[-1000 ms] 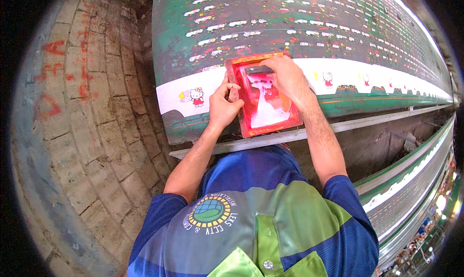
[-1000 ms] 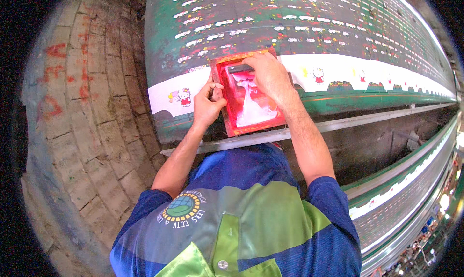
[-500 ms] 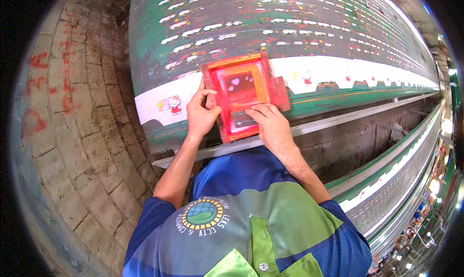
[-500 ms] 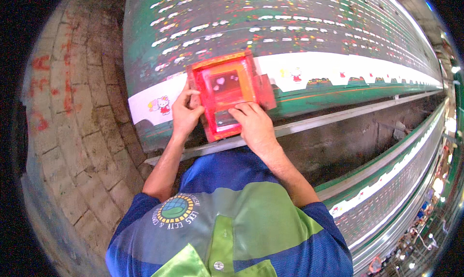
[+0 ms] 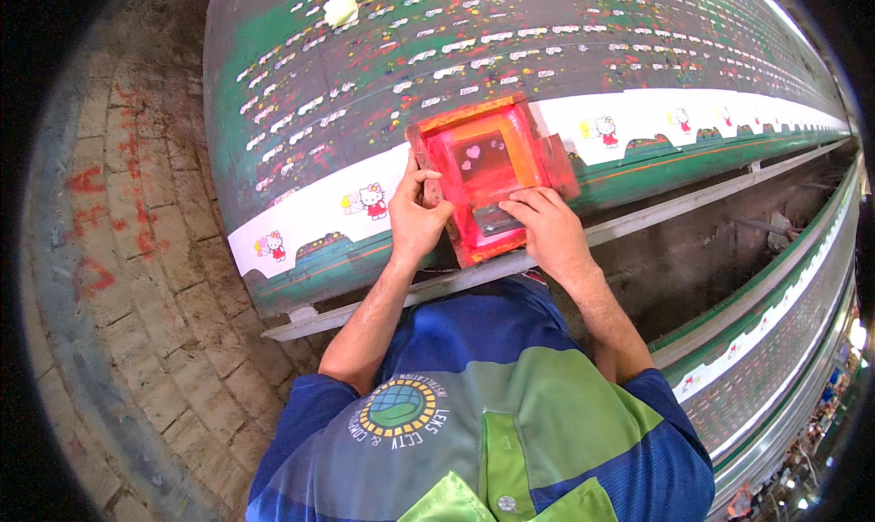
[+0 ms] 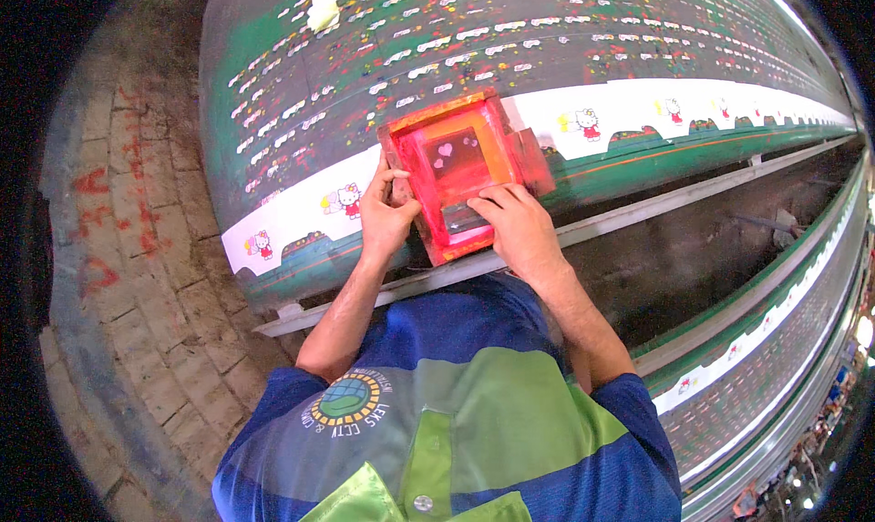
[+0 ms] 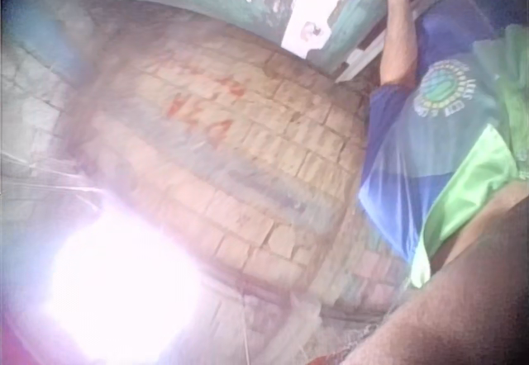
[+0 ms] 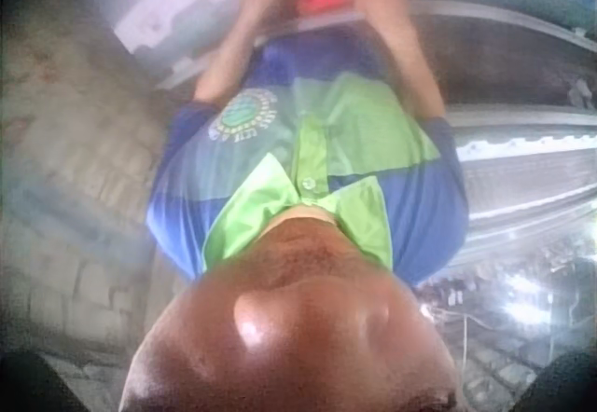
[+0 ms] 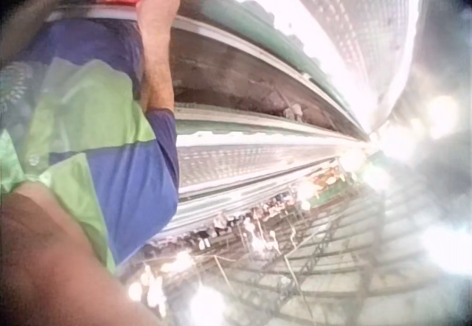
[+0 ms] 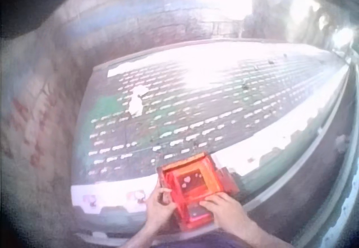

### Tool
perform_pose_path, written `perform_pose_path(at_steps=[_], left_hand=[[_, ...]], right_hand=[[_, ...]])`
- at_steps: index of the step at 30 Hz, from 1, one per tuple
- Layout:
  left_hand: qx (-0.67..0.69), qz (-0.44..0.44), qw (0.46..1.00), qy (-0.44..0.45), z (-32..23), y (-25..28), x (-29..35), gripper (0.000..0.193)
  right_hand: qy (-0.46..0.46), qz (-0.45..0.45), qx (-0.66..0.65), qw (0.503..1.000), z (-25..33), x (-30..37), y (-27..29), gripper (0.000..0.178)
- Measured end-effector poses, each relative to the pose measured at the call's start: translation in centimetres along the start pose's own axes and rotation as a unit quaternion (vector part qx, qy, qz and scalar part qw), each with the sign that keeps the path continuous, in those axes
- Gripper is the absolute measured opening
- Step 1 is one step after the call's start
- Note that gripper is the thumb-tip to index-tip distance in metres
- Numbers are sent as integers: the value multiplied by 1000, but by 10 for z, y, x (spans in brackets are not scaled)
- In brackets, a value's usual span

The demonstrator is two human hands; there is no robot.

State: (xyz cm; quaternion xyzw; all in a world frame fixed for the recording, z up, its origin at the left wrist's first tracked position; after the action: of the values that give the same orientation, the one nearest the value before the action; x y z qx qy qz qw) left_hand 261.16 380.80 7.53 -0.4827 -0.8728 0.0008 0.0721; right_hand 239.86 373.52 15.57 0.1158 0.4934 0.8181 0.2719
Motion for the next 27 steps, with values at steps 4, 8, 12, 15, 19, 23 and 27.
perform_pose_path(at_steps=[4,8,12,15,19,23,27], left_hand=[[-23,13,999,43,13,1,-5,44],[10,7,997,75,14,4,-6,44],[3,2,998,61,14,4,-5,46],[36,8,998,53,18,9,-3,46],[76,33,995,49,10,0,-8,53],[48,32,998,35,21,1,-10,51],[50,37,997,36,31,7,-10,50]], right_hand=[[21,7,8,1000,-3,-2,-4,48],[29,15,10,999,-2,-5,-2,49],[17,71,-2,997,-6,-3,-6,51],[10,120,-41,992,-7,-16,-3,49],[32,51,-52,997,-34,-67,-3,44],[26,27,-9,999,-37,-129,2,44],[-13,109,5,994,-41,-128,-13,44]])
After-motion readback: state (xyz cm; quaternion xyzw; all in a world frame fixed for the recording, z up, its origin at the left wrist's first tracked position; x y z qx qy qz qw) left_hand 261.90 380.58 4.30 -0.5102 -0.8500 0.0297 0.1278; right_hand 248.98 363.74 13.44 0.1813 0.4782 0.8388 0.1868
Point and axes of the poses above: each hand's wrist, its own x-axis away from the middle knuckle, its own y-axis out of the back of the hand, z = x × y, the point moved 9 cm from there along -x, towards the middle knuckle, and after that the axes turned 3 degrees about y, right-handed, at the moved point
